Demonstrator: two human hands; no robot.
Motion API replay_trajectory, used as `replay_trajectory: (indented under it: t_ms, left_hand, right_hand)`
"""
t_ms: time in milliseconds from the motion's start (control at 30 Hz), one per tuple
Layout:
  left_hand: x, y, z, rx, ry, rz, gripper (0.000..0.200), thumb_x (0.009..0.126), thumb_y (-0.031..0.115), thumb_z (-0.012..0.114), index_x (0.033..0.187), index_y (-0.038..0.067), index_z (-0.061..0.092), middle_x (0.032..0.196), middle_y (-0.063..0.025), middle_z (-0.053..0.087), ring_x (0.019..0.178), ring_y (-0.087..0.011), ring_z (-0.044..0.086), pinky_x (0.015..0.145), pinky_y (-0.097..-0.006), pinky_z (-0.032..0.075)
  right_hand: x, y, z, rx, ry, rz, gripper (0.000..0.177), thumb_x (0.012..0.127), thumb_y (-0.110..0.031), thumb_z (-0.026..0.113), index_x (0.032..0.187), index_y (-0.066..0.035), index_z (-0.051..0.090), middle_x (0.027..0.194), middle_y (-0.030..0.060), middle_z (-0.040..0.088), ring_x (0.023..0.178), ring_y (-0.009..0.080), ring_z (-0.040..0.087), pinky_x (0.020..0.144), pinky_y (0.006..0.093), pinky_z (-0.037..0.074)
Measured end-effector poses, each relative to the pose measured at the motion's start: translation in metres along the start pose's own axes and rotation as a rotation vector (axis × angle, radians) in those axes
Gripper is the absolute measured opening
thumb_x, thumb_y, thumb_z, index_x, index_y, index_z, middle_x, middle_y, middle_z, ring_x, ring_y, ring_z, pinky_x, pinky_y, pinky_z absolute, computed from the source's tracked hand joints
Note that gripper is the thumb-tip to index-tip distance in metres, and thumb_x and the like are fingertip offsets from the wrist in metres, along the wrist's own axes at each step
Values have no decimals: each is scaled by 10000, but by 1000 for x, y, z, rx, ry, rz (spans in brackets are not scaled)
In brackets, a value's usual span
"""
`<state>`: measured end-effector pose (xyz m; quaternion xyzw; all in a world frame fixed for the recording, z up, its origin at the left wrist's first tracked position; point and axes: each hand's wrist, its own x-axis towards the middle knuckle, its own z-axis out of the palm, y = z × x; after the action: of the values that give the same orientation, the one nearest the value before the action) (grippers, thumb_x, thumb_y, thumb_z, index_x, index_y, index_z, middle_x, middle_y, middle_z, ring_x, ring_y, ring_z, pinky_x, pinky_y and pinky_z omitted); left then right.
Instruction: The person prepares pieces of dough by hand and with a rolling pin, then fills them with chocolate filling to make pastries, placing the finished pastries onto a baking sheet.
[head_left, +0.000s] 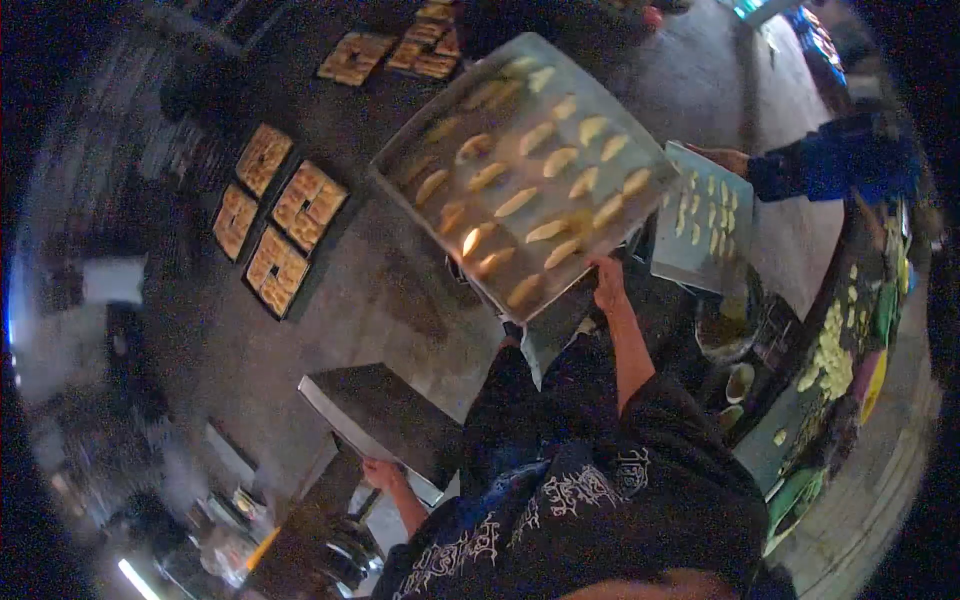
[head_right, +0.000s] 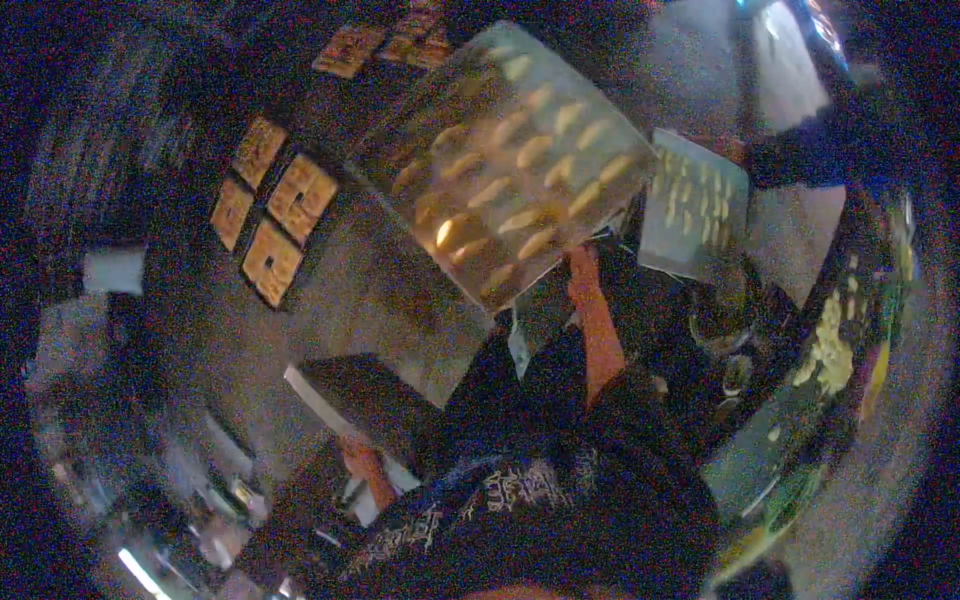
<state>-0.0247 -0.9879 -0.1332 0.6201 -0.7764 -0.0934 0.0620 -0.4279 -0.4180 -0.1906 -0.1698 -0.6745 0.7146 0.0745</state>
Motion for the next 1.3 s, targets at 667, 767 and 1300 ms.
replay_trajectory:
  t_ms: [667, 767, 1300]
  left_hand:
    - [-11, 42, -46, 97, -67, 326, 487, 1070, 311, 397, 1252, -66, 644, 1202, -271, 669, 1054, -407, 659, 919, -483, 517]
    - [10, 41, -58, -150, -96, 329, 490, 1071, 310, 390, 1271, -68, 630, 1187, -263, 675, 1062, -400, 654, 920, -479, 508]
    - [-140, 448, -429, 23, 467, 1222, 497, 1053, 367, 469, 1216, -59, 667, 1197, -234, 692, 1076, -406, 668, 934, -458, 523]
  right_hand:
    - [80, -65, 6, -940, -321, 188, 385, 928, -327, 596, 1004, 39, 687, 1020, 227, 701, 1025, 378, 660, 871, 491, 512]
    - [58, -92, -9, -946, -140, 249, 414, 923, -354, 607, 1112, 6, 685, 1099, 260, 690, 1046, 434, 656, 902, 526, 519]
    - [-146, -52, -376, -666, 279, 376, 383, 900, -285, 627, 1158, -12, 698, 1106, 203, 723, 1019, 348, 708, 901, 423, 552]
